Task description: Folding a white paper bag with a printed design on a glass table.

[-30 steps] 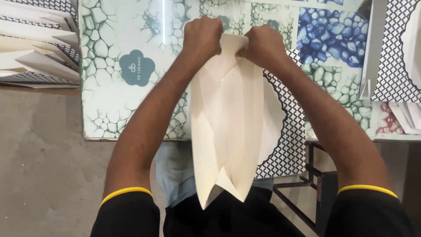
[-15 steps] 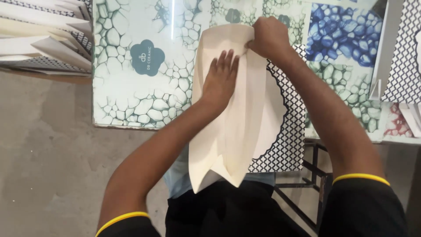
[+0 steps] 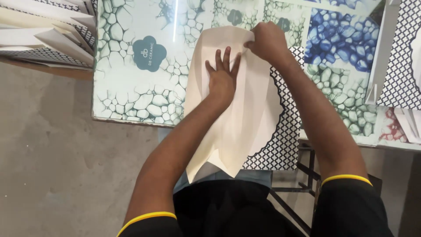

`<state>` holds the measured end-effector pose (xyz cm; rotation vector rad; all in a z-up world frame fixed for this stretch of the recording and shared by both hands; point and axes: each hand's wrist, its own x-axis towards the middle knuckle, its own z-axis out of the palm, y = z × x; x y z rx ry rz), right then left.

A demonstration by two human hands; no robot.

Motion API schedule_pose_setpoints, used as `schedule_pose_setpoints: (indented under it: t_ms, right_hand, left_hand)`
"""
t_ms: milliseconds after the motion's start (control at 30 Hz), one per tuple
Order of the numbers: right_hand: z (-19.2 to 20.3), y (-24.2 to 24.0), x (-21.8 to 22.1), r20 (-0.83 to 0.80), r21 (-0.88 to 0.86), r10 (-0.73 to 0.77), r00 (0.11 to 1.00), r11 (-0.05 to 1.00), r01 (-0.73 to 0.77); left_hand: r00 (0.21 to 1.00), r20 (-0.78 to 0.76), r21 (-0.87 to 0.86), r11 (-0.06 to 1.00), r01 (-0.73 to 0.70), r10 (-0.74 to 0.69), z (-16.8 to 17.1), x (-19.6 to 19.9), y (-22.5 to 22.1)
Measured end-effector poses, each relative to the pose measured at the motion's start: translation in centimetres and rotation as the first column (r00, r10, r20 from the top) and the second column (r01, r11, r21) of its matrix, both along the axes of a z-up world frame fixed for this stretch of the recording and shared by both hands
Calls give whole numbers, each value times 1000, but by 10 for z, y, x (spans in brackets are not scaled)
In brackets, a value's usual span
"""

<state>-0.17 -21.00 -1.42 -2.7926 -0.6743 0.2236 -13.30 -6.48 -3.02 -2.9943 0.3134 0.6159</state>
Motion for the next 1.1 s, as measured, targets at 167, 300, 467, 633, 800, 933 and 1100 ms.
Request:
schedule_pose_setpoints:
  t_ms: [167, 300, 467, 633, 800, 933, 1100]
  right_hand:
    - [-9, -2, 3, -16, 21, -38, 999, 999, 39]
    - [-10, -4, 3, -29, -5, -22, 999, 1000, 22]
    - [-6, -6, -3, -49, 54, -4, 999, 999, 7]
    - [-6, -3, -9, 57, 85, 19, 998, 996, -24]
    - [-8, -2, -11, 48, 138, -41, 998, 990, 34]
    - [-8, -4, -12, 59, 96, 1, 998, 995, -7]
    - [-3, -3, -22, 101, 107, 29, 994, 993, -39]
  left_hand:
    - [977, 204, -134, 990, -38, 65, -24, 0, -9]
    - [960, 277, -21, 999, -30, 35, -20, 5, -13]
    - [988, 156, 62, 998, 2, -11, -7, 15, -15]
    - [973, 224, 221, 975, 14, -65, -20, 18, -16]
    - [970, 242, 3, 999, -36, 34, -17, 19, -16]
    - [967, 230, -131, 988, -82, 111, -9, 22, -8]
    - [977, 187, -116, 990, -78, 99, -11, 19, -3]
